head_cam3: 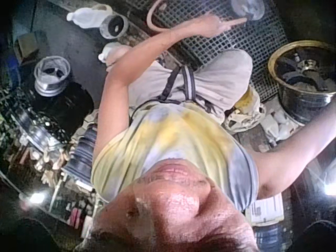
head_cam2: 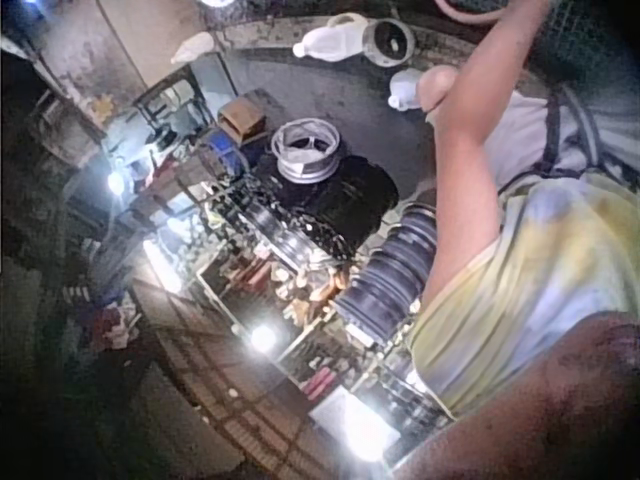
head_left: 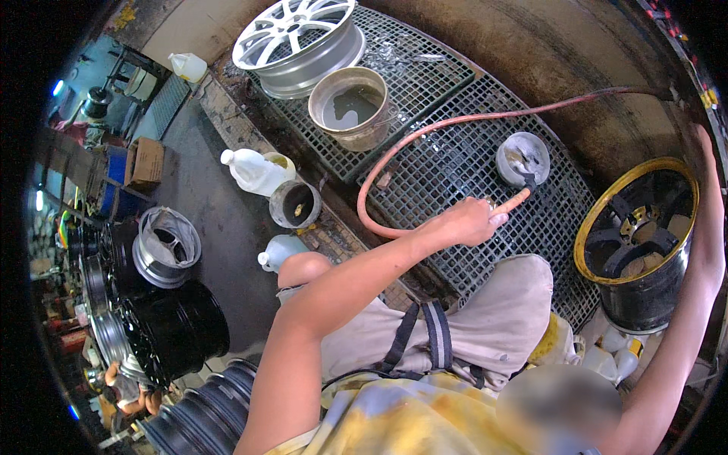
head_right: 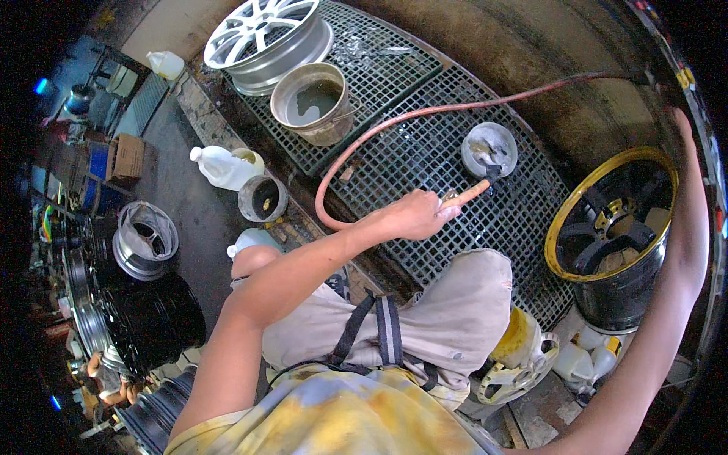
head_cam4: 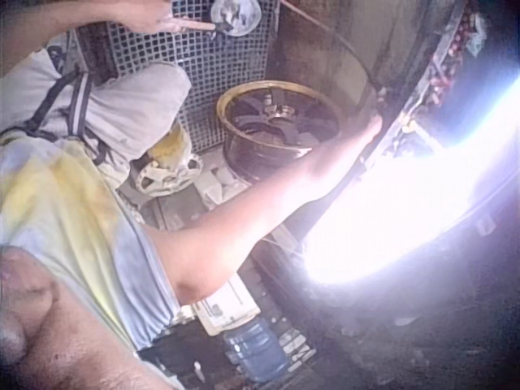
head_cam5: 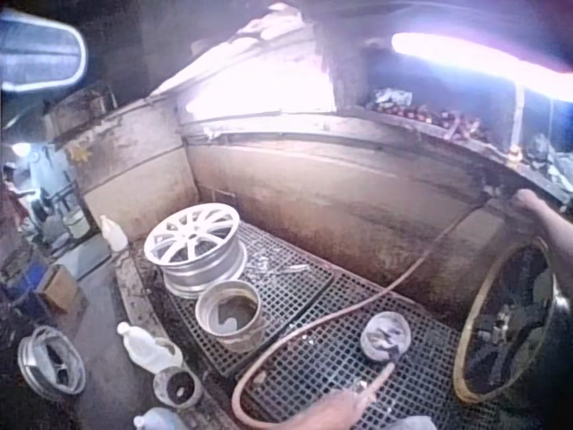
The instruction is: The person sits on the floor of a workshop and cleans a silver car wheel using a yellow cloth and a small brush. They wipe the rim and spokes, then use the brush to clean the inner barrel of the wheel. The person also handles a small packet of material and a container of liquid during the process.
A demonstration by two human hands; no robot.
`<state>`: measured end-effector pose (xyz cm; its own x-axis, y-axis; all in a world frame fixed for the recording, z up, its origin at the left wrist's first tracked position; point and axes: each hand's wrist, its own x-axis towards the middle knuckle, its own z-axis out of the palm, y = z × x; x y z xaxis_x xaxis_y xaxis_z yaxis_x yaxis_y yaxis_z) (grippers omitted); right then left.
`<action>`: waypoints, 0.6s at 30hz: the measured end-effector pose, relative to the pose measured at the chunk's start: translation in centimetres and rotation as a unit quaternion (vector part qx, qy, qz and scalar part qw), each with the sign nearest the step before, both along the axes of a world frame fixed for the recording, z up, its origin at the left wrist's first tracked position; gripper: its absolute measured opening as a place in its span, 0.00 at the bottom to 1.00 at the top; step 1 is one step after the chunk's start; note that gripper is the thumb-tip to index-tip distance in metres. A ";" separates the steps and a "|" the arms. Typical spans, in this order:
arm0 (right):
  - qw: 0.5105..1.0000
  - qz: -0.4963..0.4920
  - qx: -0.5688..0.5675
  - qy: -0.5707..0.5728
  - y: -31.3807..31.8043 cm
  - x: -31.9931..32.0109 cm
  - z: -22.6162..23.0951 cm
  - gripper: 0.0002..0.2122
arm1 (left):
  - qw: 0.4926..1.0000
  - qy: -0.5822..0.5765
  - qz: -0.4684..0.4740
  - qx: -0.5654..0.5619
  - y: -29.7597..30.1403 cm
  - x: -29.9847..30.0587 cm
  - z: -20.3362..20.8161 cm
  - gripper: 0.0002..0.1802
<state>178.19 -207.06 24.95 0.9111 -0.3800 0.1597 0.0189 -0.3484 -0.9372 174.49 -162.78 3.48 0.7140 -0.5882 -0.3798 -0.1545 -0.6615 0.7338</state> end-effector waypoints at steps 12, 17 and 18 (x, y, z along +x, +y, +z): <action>0.519 0.132 0.826 -0.173 16.6 -2.8 5.2 0.30 | 1.000 -0.003 -0.007 -0.016 0.0 -0.3 -0.6 0.29; 0.426 0.064 0.883 -0.187 23.4 -7.0 6.6 0.31 | 0.999 -0.018 -0.009 -0.026 -2.6 -1.9 -0.7 0.18; 0.459 0.068 0.872 -0.158 22.8 -6.9 5.2 0.30 | 1.000 0.003 0.001 -0.019 -3.3 -2.4 -1.8 0.17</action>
<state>171.29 -184.26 30.19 0.9815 -0.1240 -0.1458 0.1598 0.9500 0.2681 172.13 -166.05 1.64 0.7127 -0.6015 -0.3610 -0.1500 -0.6334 0.7592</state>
